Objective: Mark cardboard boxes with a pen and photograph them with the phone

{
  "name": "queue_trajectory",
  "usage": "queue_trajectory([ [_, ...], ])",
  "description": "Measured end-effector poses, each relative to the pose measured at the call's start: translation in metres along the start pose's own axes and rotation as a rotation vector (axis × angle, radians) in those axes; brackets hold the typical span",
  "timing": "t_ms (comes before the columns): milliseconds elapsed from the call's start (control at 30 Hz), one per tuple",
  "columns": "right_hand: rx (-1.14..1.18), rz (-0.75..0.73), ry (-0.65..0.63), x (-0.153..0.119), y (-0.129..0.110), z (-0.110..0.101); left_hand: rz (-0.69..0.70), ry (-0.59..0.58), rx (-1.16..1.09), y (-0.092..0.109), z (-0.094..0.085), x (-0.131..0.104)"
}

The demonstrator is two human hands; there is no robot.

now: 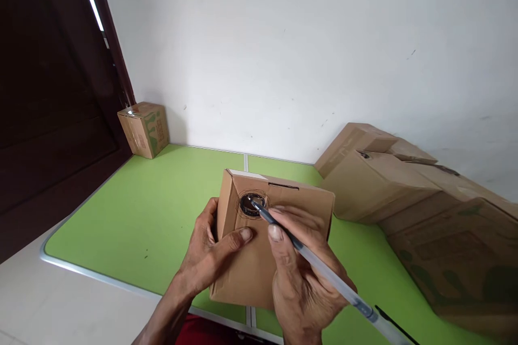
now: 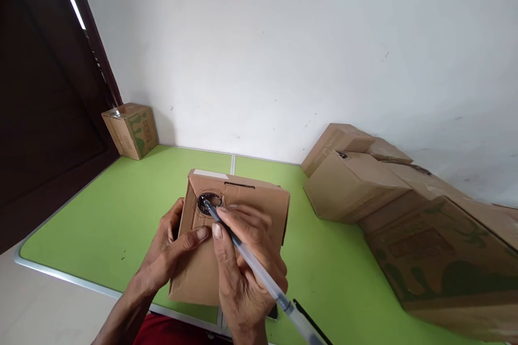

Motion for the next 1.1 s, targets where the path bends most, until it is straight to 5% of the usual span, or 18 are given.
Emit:
queue_trajectory([
  [733, -0.043, -0.050, -0.156, 0.003, 0.006, 0.010, 0.039, 0.005, 0.052, -0.008, -0.011, 0.008],
  [1100, 0.027, 0.078, 0.029, 0.003, 0.023, -0.003, 0.022, 0.043, 0.021, -0.005, -0.009, 0.002],
])
Point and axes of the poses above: each hand's wrist, its own x-axis towards the middle knuckle, its own z-axis out of the palm, y = z × x, the point moved 5 cm from there along x, towards the middle knuckle, and after that the axes turned 9 degrees about z, right-handed, at the moved point
